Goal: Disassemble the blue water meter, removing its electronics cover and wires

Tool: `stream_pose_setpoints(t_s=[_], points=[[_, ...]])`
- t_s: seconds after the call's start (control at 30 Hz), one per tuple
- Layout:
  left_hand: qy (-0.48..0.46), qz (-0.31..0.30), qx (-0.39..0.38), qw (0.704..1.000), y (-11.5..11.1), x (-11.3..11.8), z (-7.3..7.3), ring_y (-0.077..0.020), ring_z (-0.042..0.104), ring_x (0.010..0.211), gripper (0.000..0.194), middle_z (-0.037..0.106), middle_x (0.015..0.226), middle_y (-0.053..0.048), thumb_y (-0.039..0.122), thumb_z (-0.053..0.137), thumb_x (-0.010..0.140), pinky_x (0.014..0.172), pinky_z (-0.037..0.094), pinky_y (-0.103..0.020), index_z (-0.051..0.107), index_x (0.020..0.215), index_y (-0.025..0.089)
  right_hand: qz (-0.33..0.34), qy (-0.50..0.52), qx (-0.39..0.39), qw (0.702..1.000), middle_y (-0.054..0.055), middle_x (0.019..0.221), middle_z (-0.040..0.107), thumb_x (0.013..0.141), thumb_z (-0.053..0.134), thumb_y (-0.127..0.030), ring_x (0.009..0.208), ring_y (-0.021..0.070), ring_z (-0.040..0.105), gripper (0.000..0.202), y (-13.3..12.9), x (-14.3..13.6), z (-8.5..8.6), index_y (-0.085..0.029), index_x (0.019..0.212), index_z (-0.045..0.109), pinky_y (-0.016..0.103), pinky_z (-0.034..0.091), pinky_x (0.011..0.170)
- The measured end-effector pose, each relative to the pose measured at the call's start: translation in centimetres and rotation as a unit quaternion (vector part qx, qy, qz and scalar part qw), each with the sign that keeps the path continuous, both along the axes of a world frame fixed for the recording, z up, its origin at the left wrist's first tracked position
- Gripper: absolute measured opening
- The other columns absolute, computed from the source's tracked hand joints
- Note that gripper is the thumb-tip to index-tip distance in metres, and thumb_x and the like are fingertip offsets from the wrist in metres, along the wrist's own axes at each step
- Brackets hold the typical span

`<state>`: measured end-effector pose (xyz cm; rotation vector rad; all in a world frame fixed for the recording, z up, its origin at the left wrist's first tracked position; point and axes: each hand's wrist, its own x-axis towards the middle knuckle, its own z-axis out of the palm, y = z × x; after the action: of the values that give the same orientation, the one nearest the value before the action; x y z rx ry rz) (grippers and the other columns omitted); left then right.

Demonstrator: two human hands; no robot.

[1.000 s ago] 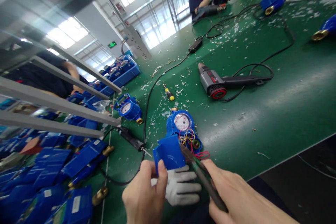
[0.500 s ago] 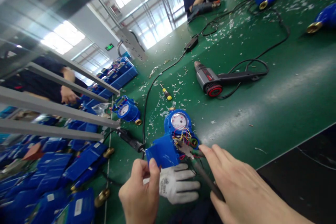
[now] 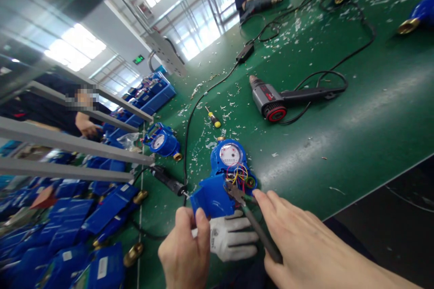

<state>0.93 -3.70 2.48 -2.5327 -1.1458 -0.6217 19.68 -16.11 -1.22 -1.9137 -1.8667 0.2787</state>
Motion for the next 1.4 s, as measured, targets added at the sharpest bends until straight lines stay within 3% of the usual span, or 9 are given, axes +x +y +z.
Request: stream_pose_setpoints(t_s=[0.23, 0.4, 0.53, 0.67, 0.83, 1.03, 1.2, 1.4], points=[[0.02, -0.075, 0.025, 0.997, 0.9, -0.2, 0.2, -0.0133, 0.058, 0.041, 0.018, 0.057, 0.054, 0.004, 0.024, 0.041, 0.1, 0.045, 0.04, -0.024, 0.052, 0.087, 0.019, 0.012, 0.112, -0.103, 0.988, 0.02, 0.136, 0.056, 0.077, 0.051, -0.018, 0.12, 0.0283, 0.061, 0.071, 0.6, 0.1, 0.8, -0.005, 0.146, 0.046, 0.037, 0.056, 0.096], [0.022, -0.078, 0.02, 0.997, 1.2, -0.2, 0.4, -0.0133, 0.059, 0.04, 0.019, 0.058, 0.054, 0.003, 0.024, 0.039, 0.101, 0.043, 0.04, -0.023, 0.05, 0.085, 0.02, -0.003, 0.108, -0.096, 0.989, 0.02, 0.134, 0.058, 0.079, 0.044, -0.019, 0.11, 0.0242, 0.067, 0.069, 1.1, -0.8, 0.7, 0.0, 0.146, 0.042, 0.035, 0.058, 0.09], [-0.003, -0.079, 0.019, 0.997, 1.4, -0.1, 0.5, -0.013, 0.058, 0.038, 0.023, 0.057, 0.051, 0.003, 0.024, 0.037, 0.102, 0.04, 0.038, -0.023, 0.048, 0.083, 0.021, -0.015, 0.136, -0.091, 0.986, 0.018, 0.131, 0.061, 0.082, 0.043, -0.019, 0.101, 0.0223, 0.069, 0.067, 1.1, -1.3, -0.2, -0.004, 0.147, 0.042, 0.036, 0.059, 0.087], [-0.036, -0.057, -0.024, 0.997, 1.6, -0.2, 0.3, -0.0128, 0.057, 0.038, 0.022, 0.058, 0.052, 0.004, 0.026, 0.041, 0.101, 0.042, 0.039, -0.022, 0.046, 0.079, 0.023, -0.024, 0.197, -0.095, 0.975, 0.015, 0.13, 0.062, 0.08, 0.044, -0.015, 0.106, 0.0234, 0.067, 0.065, 1.6, -1.4, -0.3, -0.011, 0.145, 0.044, 0.037, 0.057, 0.092], [-0.123, 0.02, -0.128, 0.984, 1.3, 0.0, -0.1, -0.0132, 0.062, 0.044, 0.022, 0.06, 0.054, 0.006, 0.027, 0.044, 0.099, 0.046, 0.043, -0.021, 0.045, 0.077, 0.025, -0.068, 0.306, -0.097, 0.945, 0.011, 0.12, 0.066, 0.085, 0.04, -0.016, 0.109, 0.0195, 0.066, 0.061, 2.5, -0.1, 0.6, -0.014, 0.146, 0.04, 0.029, 0.055, 0.091], [-0.225, 0.046, -0.263, 0.937, 1.3, 0.3, 0.1, -0.01, 0.063, 0.049, 0.026, 0.056, 0.056, 0.007, 0.031, 0.051, 0.096, 0.051, 0.048, -0.016, 0.043, 0.073, 0.024, -0.036, 0.185, -0.069, 0.98, 0.014, 0.135, 0.058, 0.079, 0.049, -0.017, 0.122, 0.0265, 0.059, 0.069, 1.3, 0.2, 0.7, -0.017, 0.147, 0.043, 0.04, 0.053, 0.099], [-0.237, 0.045, -0.373, 0.896, 1.8, 0.0, 0.8, -0.009, 0.056, 0.047, 0.028, 0.044, 0.057, 0.008, 0.032, 0.055, 0.092, 0.048, 0.048, -0.017, 0.039, 0.07, 0.024, -0.052, 0.103, -0.057, 0.992, 0.016, 0.133, 0.059, 0.076, 0.053, -0.02, 0.118, 0.0289, 0.061, 0.07, 0.8, -0.4, -0.1, -0.017, 0.145, 0.047, 0.042, 0.055, 0.095], [-0.153, 0.051, -0.354, 0.921, 1.7, 0.1, 1.4, -0.0101, 0.054, 0.046, 0.028, 0.044, 0.053, 0.007, 0.032, 0.049, 0.093, 0.047, 0.043, -0.019, 0.042, 0.067, 0.023, -0.03, 0.075, -0.035, 0.996, 0.015, 0.129, 0.061, 0.076, 0.055, -0.022, 0.112, 0.028, 0.064, 0.072, 1.2, 0.6, 0.0, -0.017, 0.147, 0.044, 0.041, 0.057, 0.09]])
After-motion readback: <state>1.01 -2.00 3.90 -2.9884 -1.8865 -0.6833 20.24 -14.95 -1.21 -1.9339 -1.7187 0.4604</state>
